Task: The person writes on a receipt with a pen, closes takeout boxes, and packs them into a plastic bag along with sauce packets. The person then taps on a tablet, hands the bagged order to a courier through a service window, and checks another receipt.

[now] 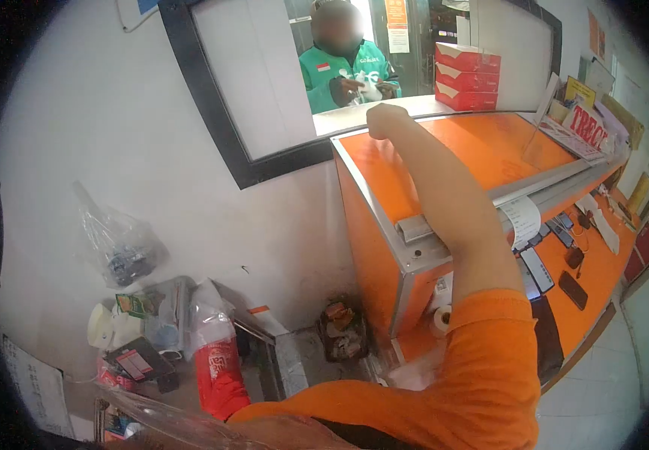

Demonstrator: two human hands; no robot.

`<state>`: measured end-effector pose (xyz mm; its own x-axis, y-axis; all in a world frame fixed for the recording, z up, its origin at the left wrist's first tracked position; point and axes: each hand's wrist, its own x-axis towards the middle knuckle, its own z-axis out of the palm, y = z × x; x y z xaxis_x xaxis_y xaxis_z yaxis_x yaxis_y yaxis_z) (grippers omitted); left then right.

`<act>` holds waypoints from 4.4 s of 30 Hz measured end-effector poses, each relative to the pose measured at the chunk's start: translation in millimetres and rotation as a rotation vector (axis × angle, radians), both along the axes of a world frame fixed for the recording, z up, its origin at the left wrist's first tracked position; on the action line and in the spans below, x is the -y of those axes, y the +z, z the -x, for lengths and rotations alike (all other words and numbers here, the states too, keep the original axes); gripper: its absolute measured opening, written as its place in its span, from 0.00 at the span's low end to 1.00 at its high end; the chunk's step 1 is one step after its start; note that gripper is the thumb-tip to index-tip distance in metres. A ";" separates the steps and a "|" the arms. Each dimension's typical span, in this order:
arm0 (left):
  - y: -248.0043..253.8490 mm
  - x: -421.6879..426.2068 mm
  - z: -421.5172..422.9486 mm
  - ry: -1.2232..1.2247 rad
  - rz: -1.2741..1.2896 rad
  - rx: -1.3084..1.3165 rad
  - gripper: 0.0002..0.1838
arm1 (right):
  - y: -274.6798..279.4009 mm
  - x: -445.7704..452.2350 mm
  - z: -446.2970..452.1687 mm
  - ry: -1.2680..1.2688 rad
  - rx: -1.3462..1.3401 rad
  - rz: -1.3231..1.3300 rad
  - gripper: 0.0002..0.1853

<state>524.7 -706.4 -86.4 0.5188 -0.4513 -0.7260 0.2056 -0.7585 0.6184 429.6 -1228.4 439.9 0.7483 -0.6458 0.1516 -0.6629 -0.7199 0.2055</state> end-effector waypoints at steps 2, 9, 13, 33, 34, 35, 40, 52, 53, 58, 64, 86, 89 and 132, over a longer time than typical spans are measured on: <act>-1.6 2.4 2.1 -0.011 -0.006 -0.008 0.28 | -2.1 -10.2 4.4 -0.008 0.075 0.011 0.20; -9.4 -8.8 4.5 -0.027 -0.028 -0.037 0.27 | -10.0 -3.9 1.1 -0.040 0.295 0.160 0.28; -16.4 -34.0 5.4 -0.008 -0.067 -0.057 0.27 | -10.8 6.7 1.6 -0.028 0.337 0.379 0.21; 238.9 -218.9 92.5 0.118 0.641 1.020 0.22 | 8.5 -394.4 -45.3 1.185 0.393 0.017 0.17; 262.9 -228.3 100.3 0.098 0.662 1.165 0.25 | -7.6 -457.6 -35.9 1.241 0.308 -0.151 0.16; 284.8 -238.6 109.7 0.123 0.638 1.242 0.29 | -34.7 -498.2 -34.7 1.499 0.339 -0.296 0.15; 291.6 -307.9 172.4 0.340 0.465 1.349 0.41 | -120.2 -689.7 -3.3 2.064 0.397 -0.612 0.17; 234.9 -425.9 313.6 1.858 1.471 1.077 0.40 | -232.0 -904.6 96.0 2.384 -0.265 -1.711 0.15; 232.2 -432.8 323.7 1.962 1.388 1.125 0.40 | -249.0 -921.1 86.0 2.313 -0.288 -1.738 0.14; 216.0 -442.3 374.7 2.282 1.151 1.143 0.40 | -379.5 -1070.1 29.4 1.354 0.149 -1.606 0.19; 221.2 -426.0 407.7 2.346 1.154 0.959 0.35 | -459.9 -1142.1 -21.0 1.308 0.288 -1.333 0.32; 236.5 -460.7 422.6 1.902 1.290 0.884 0.40 | -473.2 -1136.6 -34.1 1.027 0.057 -1.734 0.12; 247.0 -463.9 423.4 1.903 1.283 0.895 0.40 | -486.0 -1140.6 -43.0 0.687 0.109 -1.918 0.14; 336.7 -436.1 327.4 1.491 0.472 1.218 0.14 | -156.8 -896.4 37.6 1.704 -0.428 -2.514 0.44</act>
